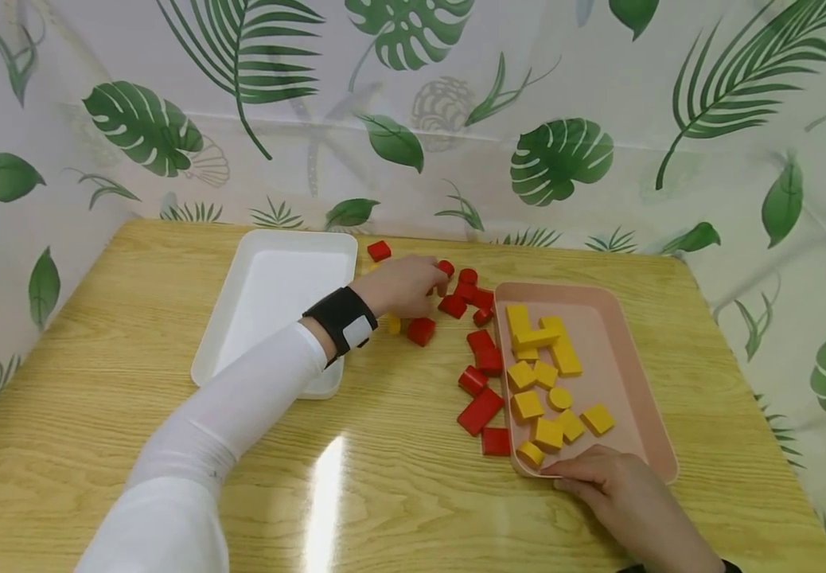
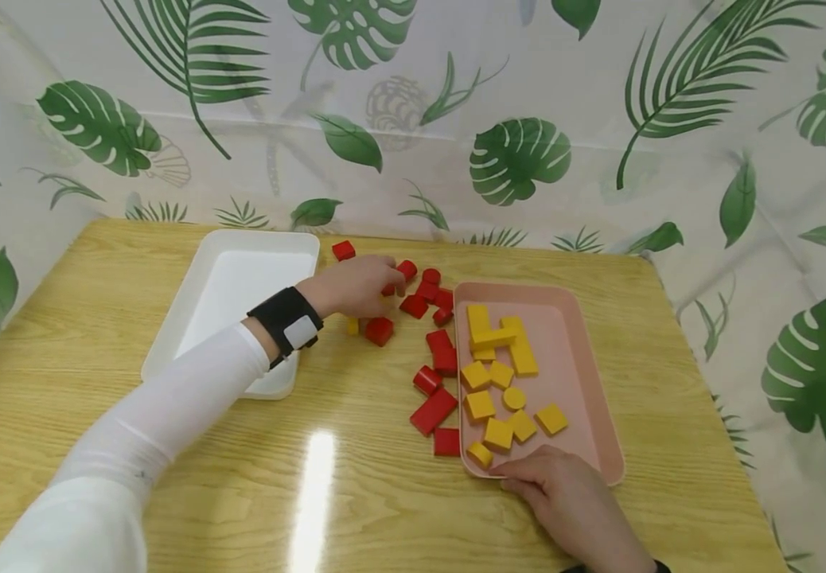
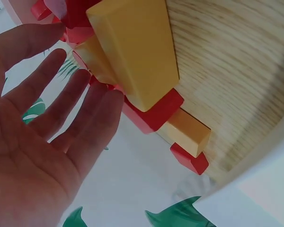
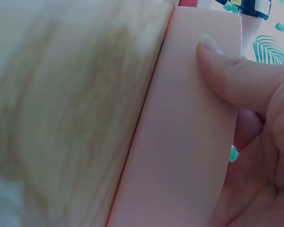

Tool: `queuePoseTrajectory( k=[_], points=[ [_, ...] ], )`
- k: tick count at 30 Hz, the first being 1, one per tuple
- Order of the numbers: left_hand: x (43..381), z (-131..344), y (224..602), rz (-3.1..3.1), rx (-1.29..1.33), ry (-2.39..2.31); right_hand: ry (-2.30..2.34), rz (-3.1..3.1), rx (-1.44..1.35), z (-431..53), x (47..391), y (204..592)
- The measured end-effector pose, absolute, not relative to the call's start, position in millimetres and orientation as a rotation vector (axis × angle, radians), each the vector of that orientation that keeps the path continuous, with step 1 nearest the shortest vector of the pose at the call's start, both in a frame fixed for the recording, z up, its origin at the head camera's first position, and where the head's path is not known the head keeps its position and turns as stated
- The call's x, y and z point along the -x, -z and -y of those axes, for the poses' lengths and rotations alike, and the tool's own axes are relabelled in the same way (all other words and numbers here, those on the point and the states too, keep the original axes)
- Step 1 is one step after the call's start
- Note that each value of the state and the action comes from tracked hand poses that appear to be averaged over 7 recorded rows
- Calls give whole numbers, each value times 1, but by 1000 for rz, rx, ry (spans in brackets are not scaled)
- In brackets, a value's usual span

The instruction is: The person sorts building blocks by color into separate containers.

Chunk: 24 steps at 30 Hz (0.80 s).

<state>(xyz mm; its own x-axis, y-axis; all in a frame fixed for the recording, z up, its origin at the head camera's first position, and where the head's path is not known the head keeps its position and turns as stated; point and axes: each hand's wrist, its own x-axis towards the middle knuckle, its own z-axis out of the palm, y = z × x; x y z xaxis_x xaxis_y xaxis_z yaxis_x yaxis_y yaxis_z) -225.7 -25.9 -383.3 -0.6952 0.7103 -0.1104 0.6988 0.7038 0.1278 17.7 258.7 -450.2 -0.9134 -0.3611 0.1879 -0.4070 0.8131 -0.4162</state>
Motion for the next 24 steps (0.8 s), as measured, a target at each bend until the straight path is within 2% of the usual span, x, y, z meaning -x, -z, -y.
queuePoseTrajectory(
  k=[13,24],
  points=[
    [221,23,387,-2746,-1078,-23,-721,2903,-639,-259,-18,453],
    [206,-3,365,-2797,-1295,-74,-719,2921,-645,-261,-16,452]
  ],
)
